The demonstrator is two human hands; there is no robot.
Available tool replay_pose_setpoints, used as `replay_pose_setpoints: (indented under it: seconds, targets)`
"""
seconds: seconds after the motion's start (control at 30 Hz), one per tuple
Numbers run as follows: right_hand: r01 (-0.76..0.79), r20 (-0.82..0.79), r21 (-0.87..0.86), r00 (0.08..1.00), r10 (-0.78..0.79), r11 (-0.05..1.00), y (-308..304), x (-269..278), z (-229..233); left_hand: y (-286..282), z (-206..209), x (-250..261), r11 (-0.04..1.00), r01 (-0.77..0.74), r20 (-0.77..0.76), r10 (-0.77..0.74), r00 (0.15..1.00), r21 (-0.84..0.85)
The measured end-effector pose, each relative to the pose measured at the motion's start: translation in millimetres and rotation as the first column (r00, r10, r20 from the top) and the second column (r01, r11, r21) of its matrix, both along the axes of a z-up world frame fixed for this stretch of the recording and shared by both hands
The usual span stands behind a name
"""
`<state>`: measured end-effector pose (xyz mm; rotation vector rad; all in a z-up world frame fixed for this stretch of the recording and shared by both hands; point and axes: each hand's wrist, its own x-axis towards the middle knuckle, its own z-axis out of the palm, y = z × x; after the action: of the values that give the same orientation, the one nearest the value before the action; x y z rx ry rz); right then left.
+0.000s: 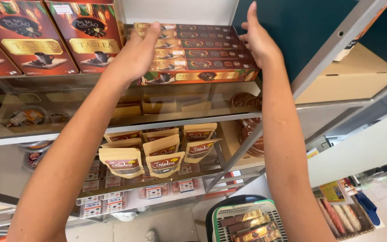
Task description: Cleaning chocolate boxes with a rag and restocking them onto a display shelf in a store.
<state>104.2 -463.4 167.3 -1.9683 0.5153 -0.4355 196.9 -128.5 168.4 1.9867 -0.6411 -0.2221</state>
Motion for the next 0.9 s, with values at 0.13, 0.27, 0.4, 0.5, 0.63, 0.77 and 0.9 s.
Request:
replay_pose_setpoints:
  seconds: [0.13,0.27,0.4,0.5,0.63,0.77,0.9]
  targets:
    - [0.012,-0.013,0.033,1.0,-0.012,0.999,5,1,6,-6,18,-13,0.98,-0.031,0.164,-0.002,0.986,0.196]
    - [0.032,-0.035,0.056,0.999,-0.03,0.998,5,0,3,-15,27,-10,0.984,-0.146,0.39,0.097,0.916,0.099]
    - [0.031,0.0,0.07,1.0,-0.031,0.997,3,0,3,-36,26,30,0.984,-0.127,0.252,0.092,0.963,0.125]
    - [0.03,-0.002,0.048,1.0,-0.03,0.998,7,-4,4,-47,11,58,0.973,-0.126,0.262,0.072,0.962,0.194]
    - [0.042,0.01,0.021,0.999,-0.042,0.999,12,-5,5,-50,3,70,0.982,-0.124,0.221,0.09,0.971,0.145]
    - [0.043,0.026,0.04,0.999,-0.045,0.998,13,-5,6,-51,3,64,0.981,-0.108,0.216,0.072,0.974,0.159]
    - [0.049,0.021,0.024,0.999,-0.049,0.999,16,-7,7,-43,13,41,0.983,-0.116,0.178,0.09,0.98,0.144]
